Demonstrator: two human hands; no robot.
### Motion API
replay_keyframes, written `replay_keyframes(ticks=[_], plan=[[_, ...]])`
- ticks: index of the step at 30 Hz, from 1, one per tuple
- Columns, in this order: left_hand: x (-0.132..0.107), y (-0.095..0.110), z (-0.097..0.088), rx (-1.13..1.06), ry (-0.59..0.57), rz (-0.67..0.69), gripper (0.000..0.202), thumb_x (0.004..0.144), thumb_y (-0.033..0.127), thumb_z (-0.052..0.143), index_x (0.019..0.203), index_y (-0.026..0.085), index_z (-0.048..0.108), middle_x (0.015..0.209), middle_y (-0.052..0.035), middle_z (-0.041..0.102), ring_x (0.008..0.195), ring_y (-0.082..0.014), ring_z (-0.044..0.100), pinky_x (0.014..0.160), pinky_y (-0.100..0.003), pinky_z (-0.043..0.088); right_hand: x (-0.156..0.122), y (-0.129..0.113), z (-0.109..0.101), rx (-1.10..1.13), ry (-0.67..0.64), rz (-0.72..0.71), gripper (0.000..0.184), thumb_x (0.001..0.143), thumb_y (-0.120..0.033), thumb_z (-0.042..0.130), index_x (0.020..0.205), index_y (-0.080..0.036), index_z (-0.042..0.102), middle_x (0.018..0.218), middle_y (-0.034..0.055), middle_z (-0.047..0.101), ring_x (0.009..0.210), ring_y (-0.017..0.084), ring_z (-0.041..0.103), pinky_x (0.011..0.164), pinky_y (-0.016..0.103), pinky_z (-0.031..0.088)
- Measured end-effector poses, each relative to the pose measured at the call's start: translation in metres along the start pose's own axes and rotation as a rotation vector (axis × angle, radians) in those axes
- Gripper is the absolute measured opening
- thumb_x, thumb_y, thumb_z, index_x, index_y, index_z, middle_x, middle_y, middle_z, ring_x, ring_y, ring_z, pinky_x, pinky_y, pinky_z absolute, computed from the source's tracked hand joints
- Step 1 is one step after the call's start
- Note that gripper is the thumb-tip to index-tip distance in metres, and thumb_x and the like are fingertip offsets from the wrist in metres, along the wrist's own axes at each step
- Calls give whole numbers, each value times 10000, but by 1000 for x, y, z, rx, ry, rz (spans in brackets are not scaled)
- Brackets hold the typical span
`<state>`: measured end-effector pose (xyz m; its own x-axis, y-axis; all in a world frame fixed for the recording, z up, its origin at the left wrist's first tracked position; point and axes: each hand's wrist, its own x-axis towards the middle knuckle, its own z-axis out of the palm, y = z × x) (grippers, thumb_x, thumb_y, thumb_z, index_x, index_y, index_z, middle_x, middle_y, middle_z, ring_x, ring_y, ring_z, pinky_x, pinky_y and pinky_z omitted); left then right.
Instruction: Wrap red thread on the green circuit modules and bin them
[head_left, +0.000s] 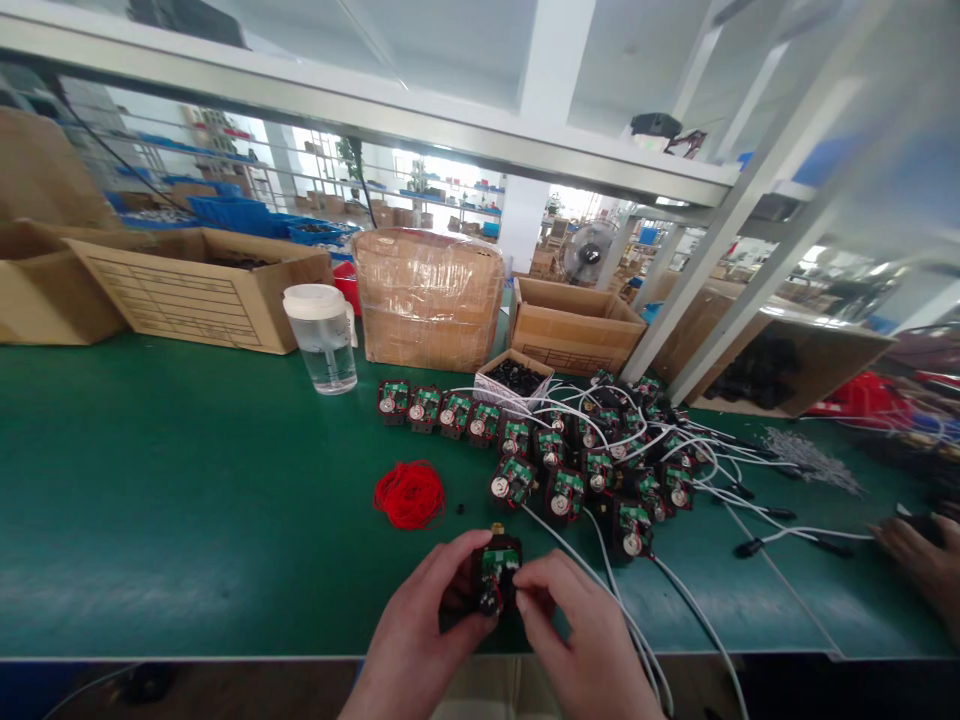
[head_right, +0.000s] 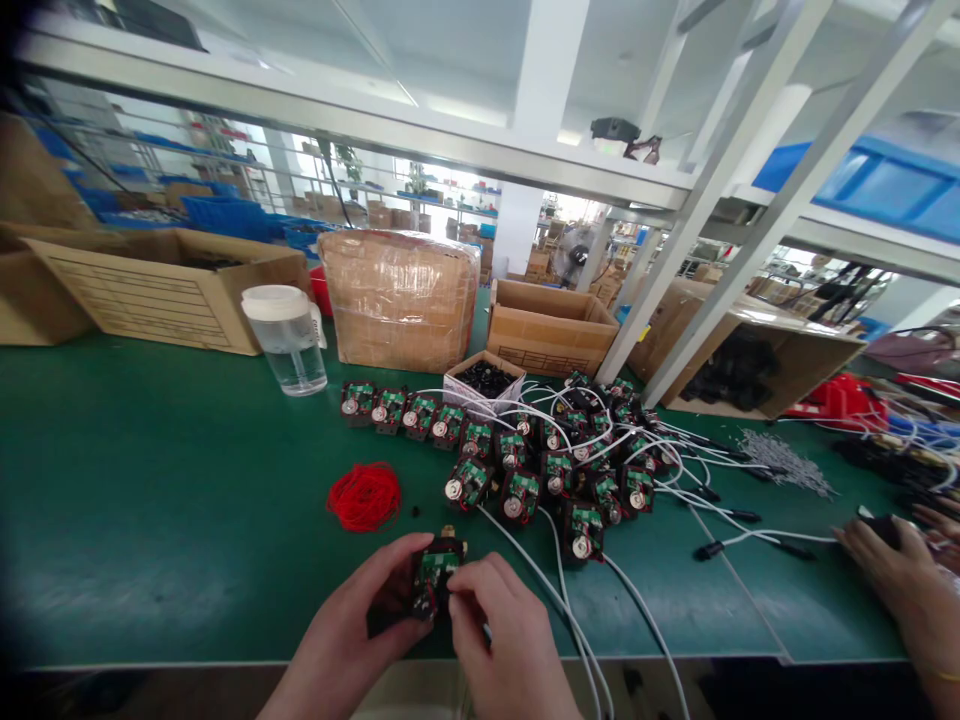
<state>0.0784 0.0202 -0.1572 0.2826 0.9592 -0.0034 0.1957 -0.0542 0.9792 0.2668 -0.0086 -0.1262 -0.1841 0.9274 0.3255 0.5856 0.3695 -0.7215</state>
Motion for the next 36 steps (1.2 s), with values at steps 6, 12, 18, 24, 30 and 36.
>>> replay_keyframes(ticks=[6, 12, 18, 24, 30, 36], plan=[[0, 1, 0, -17, 17, 8, 621, 716, 80, 649, 1270, 357, 599, 1034, 25, 699, 847, -152, 668, 805, -269, 549, 9, -18, -4, -343, -129, -69, 238, 896, -4, 462, 893, -208, 585, 856, 29, 602, 749, 171, 602, 650, 265, 463], [1, -3, 1, -34, 22, 33, 627, 703, 73, 643, 1266, 346, 612, 1019, 17, 708, 839, -153, 671, 791, -262, 555, 21, -32, -15, -506, -338, -35, 232, 845, 34, 525, 866, -185, 599, 920, 58, 618, 835, 212, 605, 716, 309, 492], [1, -1, 0, -37, 35, 35, 625, 695, 69, 647, 1259, 338, 620, 1047, 7, 713, 844, -157, 670, 800, -266, 560, 22, -29, -17, -406, -310, -35, 234, 883, 11, 499, 855, -205, 583, 880, 32, 605, 809, 193, 602, 707, 288, 472], [0, -1, 1, -41, 27, 39, 630, 707, 75, 638, 1272, 350, 607, 1056, 14, 715, 849, -154, 679, 801, -265, 563, 19, -23, -17, -235, -227, 26, 231, 894, -4, 489, 878, -212, 586, 884, 10, 592, 777, 164, 603, 669, 263, 437], [1, 0, 0, 2, 20, 32, 638, 703, 67, 637, 1274, 349, 606, 1048, 14, 712, 858, -158, 672, 807, -267, 556, 11, -14, -12, -132, -134, 69, 194, 905, -55, 498, 906, -215, 608, 853, 1, 611, 745, 152, 618, 652, 246, 446], [0, 2, 0, -7, 19, 26, 649, 690, 53, 628, 1270, 342, 611, 1052, 12, 710, 853, -157, 666, 806, -264, 550, 6, -10, -7, -157, -112, 23, 191, 921, -83, 464, 901, -215, 602, 848, 13, 614, 733, 158, 620, 647, 253, 461]])
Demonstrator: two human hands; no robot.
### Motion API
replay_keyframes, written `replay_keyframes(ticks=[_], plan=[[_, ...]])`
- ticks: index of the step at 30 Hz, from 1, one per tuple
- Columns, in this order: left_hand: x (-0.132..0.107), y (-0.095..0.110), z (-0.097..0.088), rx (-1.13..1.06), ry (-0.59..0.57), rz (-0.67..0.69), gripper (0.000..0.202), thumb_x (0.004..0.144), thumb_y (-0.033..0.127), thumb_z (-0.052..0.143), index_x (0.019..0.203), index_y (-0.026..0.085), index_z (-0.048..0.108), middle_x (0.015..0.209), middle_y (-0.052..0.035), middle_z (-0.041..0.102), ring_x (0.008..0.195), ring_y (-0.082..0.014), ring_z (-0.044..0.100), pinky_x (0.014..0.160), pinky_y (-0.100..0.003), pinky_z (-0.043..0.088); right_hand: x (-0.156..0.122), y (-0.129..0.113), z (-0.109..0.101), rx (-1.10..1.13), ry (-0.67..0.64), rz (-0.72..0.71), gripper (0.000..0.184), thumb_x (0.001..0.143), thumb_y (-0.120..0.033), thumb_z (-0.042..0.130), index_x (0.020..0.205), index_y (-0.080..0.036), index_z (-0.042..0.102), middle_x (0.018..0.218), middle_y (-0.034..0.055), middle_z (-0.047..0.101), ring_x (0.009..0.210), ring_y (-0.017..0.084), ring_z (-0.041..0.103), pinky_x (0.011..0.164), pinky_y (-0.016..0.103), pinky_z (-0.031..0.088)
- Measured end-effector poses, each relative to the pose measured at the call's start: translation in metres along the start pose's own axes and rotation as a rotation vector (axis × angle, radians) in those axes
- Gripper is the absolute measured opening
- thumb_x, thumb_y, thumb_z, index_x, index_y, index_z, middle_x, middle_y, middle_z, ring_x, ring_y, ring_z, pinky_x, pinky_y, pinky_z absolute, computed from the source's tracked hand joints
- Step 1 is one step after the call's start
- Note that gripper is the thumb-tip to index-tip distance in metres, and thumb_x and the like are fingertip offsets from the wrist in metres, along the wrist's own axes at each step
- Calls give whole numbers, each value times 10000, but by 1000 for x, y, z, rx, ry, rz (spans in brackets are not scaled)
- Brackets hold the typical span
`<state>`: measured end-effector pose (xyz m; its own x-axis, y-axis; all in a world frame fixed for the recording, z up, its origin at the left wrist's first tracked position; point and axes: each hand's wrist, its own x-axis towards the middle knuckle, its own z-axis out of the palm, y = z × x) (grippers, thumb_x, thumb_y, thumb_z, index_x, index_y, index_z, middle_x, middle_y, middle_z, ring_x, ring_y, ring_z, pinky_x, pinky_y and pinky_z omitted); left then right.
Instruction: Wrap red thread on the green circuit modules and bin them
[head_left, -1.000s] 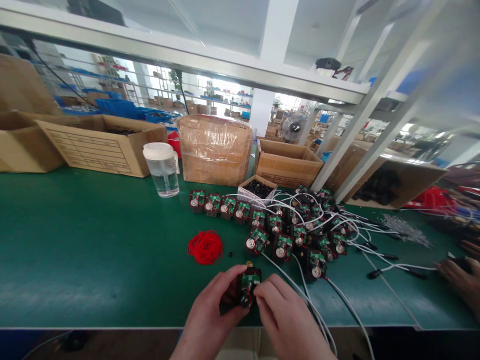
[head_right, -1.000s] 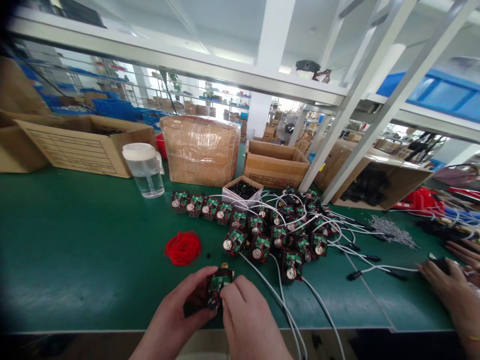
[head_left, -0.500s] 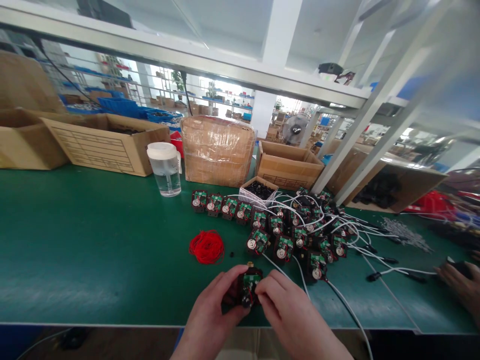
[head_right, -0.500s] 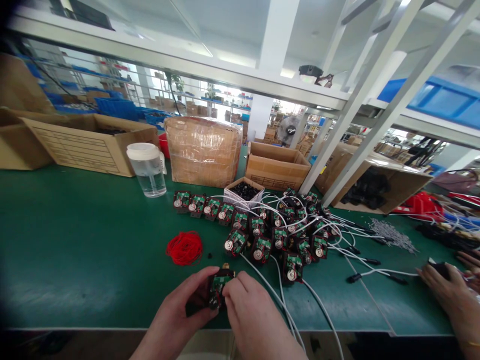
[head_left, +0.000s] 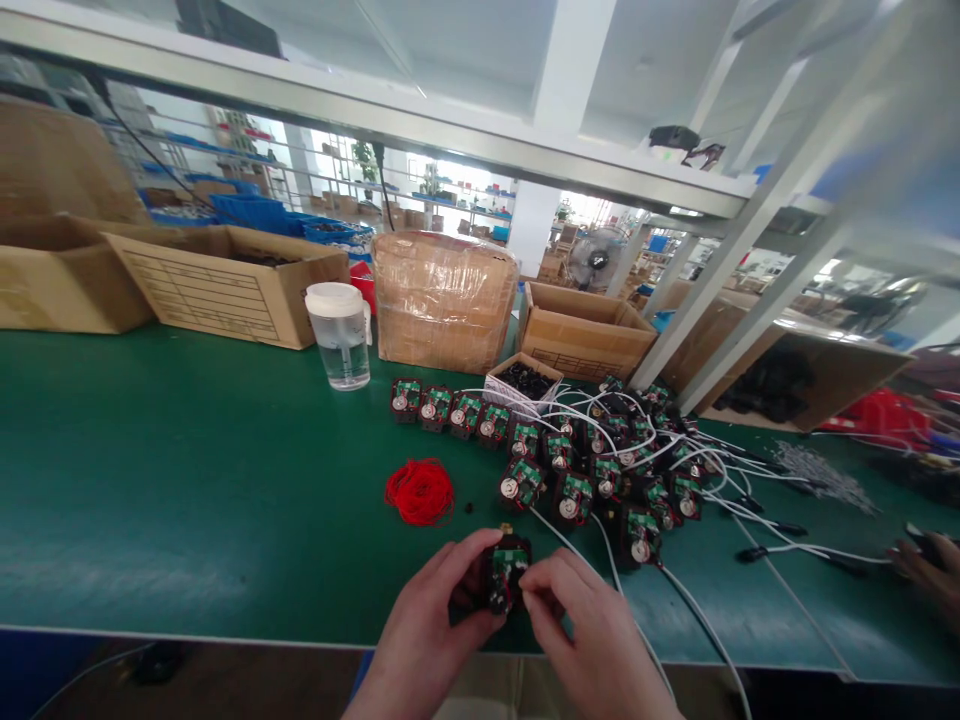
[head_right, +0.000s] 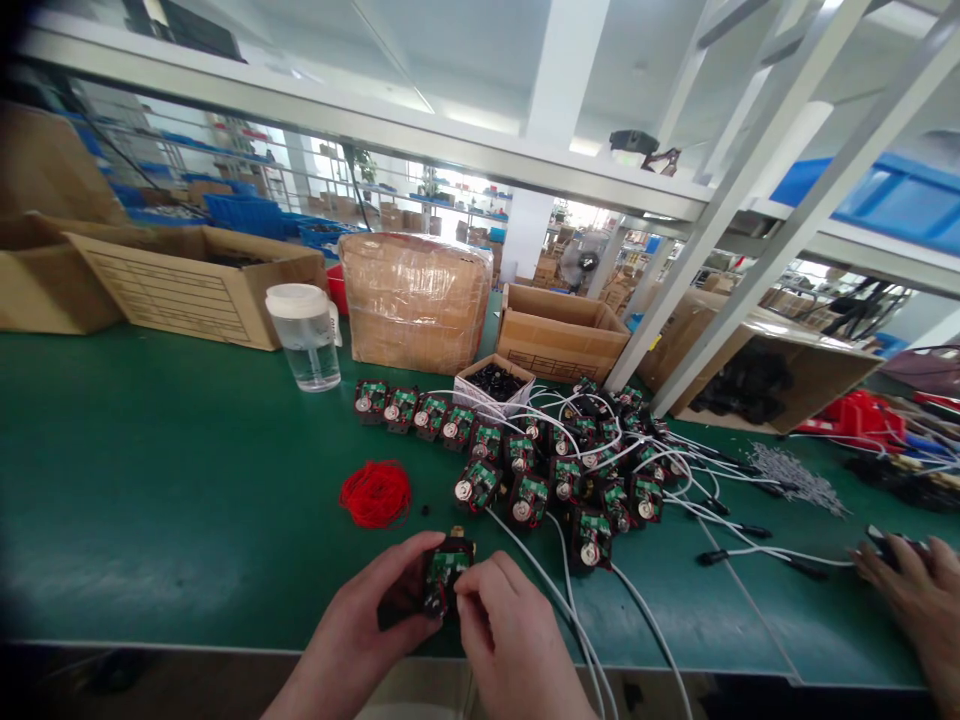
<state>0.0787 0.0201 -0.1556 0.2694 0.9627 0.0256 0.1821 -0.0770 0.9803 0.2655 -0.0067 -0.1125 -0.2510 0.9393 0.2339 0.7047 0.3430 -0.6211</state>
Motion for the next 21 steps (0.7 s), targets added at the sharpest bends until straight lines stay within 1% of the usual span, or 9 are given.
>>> replay_keyframes(ticks=[5, 9, 11, 15, 19, 21], plan=[[1, 1, 0, -16, -2, -2, 621, 702, 74, 635, 1266, 332, 615, 1033, 15, 717, 841, -157, 669, 799, -264, 556, 7, -9, -7, -62, -47, 2, 210, 909, -56, 458, 870, -212, 593, 848, 17, 605, 746, 169, 620, 658, 271, 449], [2, 1, 0, 1, -4, -3, 617, 697, 73, 628, 1259, 326, 620, 1067, 6, 724, 859, -162, 675, 813, -270, 558, 8, -9, -7, -12, -76, 43, 200, 883, -51, 484, 853, -215, 596, 841, 6, 609, 732, 159, 613, 634, 254, 440], [2, 0, 0, 8, -4, -4, 629, 688, 69, 628, 1262, 328, 619, 1045, 7, 725, 853, -164, 677, 809, -271, 559, 5, -5, -3, 26, -35, 66, 179, 879, -72, 492, 850, -217, 593, 825, 2, 613, 715, 154, 613, 629, 249, 445], [2, -1, 0, -2, 5, 0, 651, 676, 58, 633, 1263, 339, 619, 1030, 15, 717, 852, -164, 675, 819, -273, 552, -2, 1, 8, 79, 90, 96, 142, 892, -139, 492, 840, -222, 595, 793, 1, 618, 693, 155, 610, 617, 247, 452], [1, -2, 0, -6, 1, 3, 669, 678, 49, 635, 1271, 358, 612, 1039, 25, 711, 860, -159, 671, 825, -268, 543, -4, 0, 14, 96, 118, 140, 132, 880, -160, 507, 820, -223, 607, 779, 3, 622, 678, 154, 610, 604, 244, 457], [0, -3, 0, -3, -1, 1, 663, 685, 50, 627, 1271, 359, 613, 1042, 24, 709, 861, -160, 672, 823, -270, 543, -5, -1, 19, 117, 165, 168, 107, 871, -175, 530, 818, -221, 611, 759, 4, 627, 655, 156, 612, 589, 245, 465]])
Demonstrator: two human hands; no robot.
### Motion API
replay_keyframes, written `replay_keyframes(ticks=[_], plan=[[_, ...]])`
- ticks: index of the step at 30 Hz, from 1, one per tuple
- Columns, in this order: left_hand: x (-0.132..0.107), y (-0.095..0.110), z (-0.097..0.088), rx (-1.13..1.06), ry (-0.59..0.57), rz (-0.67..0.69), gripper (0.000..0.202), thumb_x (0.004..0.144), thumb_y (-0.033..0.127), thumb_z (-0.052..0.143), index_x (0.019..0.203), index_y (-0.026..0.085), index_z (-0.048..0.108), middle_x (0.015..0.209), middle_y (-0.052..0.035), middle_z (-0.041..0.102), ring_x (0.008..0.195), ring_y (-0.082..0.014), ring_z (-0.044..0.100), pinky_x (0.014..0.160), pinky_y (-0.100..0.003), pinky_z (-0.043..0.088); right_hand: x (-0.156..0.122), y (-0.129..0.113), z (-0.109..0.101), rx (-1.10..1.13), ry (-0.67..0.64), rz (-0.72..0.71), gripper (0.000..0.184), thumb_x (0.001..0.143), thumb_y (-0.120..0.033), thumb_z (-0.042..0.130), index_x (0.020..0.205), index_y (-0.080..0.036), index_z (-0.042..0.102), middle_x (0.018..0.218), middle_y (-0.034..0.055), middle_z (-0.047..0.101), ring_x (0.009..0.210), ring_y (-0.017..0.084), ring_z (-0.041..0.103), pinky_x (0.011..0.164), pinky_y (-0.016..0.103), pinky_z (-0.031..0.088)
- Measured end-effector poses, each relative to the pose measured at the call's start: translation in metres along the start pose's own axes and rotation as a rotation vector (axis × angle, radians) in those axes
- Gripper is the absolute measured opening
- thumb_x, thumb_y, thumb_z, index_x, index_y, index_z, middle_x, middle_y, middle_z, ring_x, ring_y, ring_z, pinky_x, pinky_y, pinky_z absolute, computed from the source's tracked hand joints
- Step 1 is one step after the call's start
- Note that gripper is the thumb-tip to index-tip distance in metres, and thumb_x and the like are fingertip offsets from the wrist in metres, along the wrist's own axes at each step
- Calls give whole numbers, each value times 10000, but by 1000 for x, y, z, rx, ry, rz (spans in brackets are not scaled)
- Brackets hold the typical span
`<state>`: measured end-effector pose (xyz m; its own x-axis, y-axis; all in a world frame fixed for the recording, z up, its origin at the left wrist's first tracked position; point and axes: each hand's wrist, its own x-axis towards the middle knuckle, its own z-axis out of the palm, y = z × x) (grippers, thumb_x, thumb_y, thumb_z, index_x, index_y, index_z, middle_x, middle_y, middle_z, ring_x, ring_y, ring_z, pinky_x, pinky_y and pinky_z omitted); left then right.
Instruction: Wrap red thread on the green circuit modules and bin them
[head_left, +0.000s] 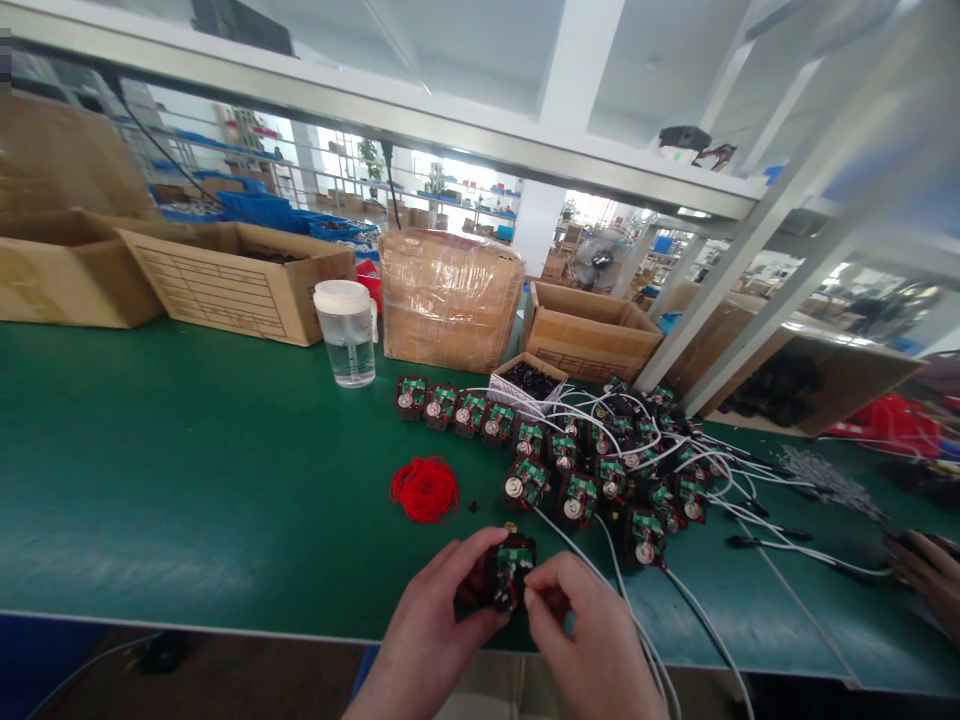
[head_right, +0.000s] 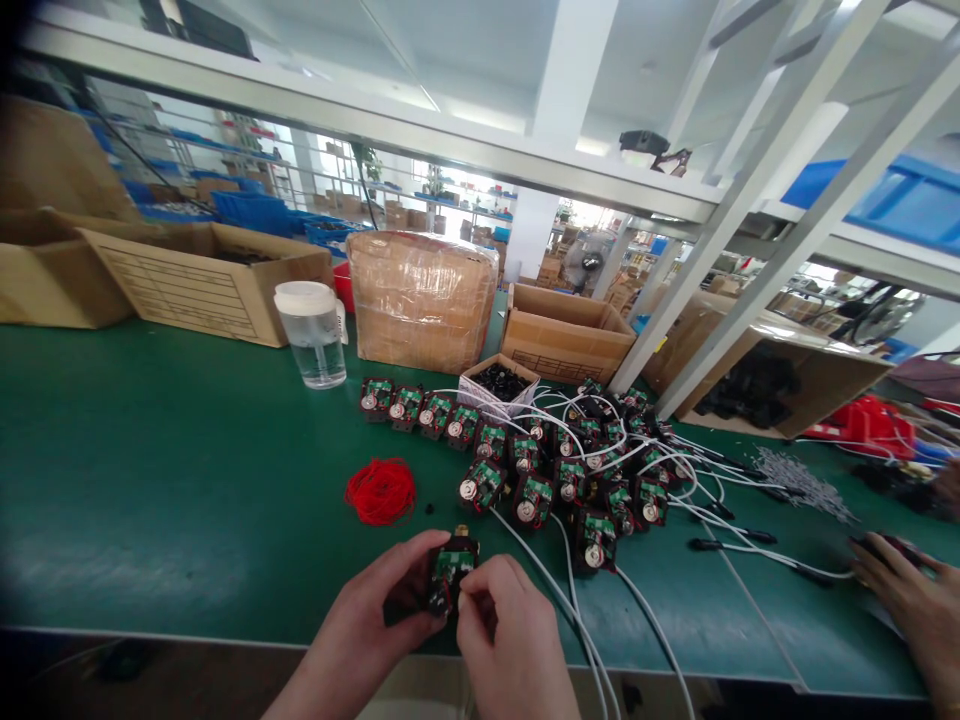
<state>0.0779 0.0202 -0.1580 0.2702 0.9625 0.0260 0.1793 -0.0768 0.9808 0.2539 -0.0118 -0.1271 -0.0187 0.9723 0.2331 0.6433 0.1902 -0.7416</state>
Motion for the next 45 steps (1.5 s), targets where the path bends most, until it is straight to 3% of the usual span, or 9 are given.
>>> replay_keyframes(ticks=[4, 8, 13, 20, 27, 34, 40, 45], plan=[[0, -1, 0, 16, -3, 2, 649, 695, 60, 621, 1272, 357, 613, 1088, 14, 712, 894, -171, 675, 852, -287, 542, -6, 2, 11, 64, 122, 27, 96, 888, -253, 568, 820, -213, 624, 738, 19, 642, 636, 172, 617, 559, 255, 481], [1, -1, 0, 14, -2, 8, 644, 705, 62, 621, 1277, 359, 607, 1079, 17, 709, 891, -165, 674, 855, -279, 541, -6, 3, 13, 97, 119, 88, 113, 888, -275, 565, 822, -212, 632, 745, 26, 654, 663, 180, 628, 580, 262, 489], [2, 2, -1, 19, -6, -7, 642, 695, 60, 628, 1266, 351, 617, 1018, 25, 716, 866, -161, 670, 833, -264, 545, 7, -3, -6, -6, -76, 23, 106, 879, -158, 527, 845, -211, 613, 782, 6, 636, 683, 162, 625, 613, 251, 469], [3, 7, -2, 11, 1, 2, 637, 667, 62, 647, 1244, 330, 650, 1038, 9, 735, 868, -173, 672, 821, -275, 551, 32, -32, -30, -271, -318, -159, 234, 871, -28, 470, 778, -212, 581, 811, 25, 621, 708, 175, 605, 626, 270, 433], [5, 3, -1, -3, 13, -6, 668, 648, 40, 645, 1253, 323, 650, 1035, 12, 732, 845, -159, 664, 783, -254, 540, 49, -32, -33, -544, -454, -431, 336, 666, 86, 493, 763, -221, 589, 855, 45, 646, 827, 234, 605, 743, 313, 444], [5, 5, -1, -20, -13, -20, 644, 662, 55, 650, 1251, 315, 640, 1016, 19, 731, 834, -154, 661, 767, -244, 533, 31, -22, -27, -194, -292, -41, 240, 808, 21, 497, 769, -216, 479, 770, -24, 560, 679, 142, 534, 604, 235, 362], [3, 4, -1, 0, 6, -10, 634, 673, 65, 650, 1259, 307, 633, 1033, 19, 741, 825, -148, 672, 771, -239, 534, 9, -7, -2, 23, -36, 56, 162, 856, -78, 494, 770, -215, 504, 727, -33, 528, 660, 145, 530, 602, 228, 382], [5, 4, 0, 13, 33, -2, 628, 663, 87, 662, 1261, 277, 637, 1050, 2, 754, 817, -159, 690, 758, -246, 547, 10, -7, 0, 195, -38, 142, 118, 838, -125, 546, 760, -213, 538, 714, -36, 551, 663, 148, 552, 615, 229, 410]])
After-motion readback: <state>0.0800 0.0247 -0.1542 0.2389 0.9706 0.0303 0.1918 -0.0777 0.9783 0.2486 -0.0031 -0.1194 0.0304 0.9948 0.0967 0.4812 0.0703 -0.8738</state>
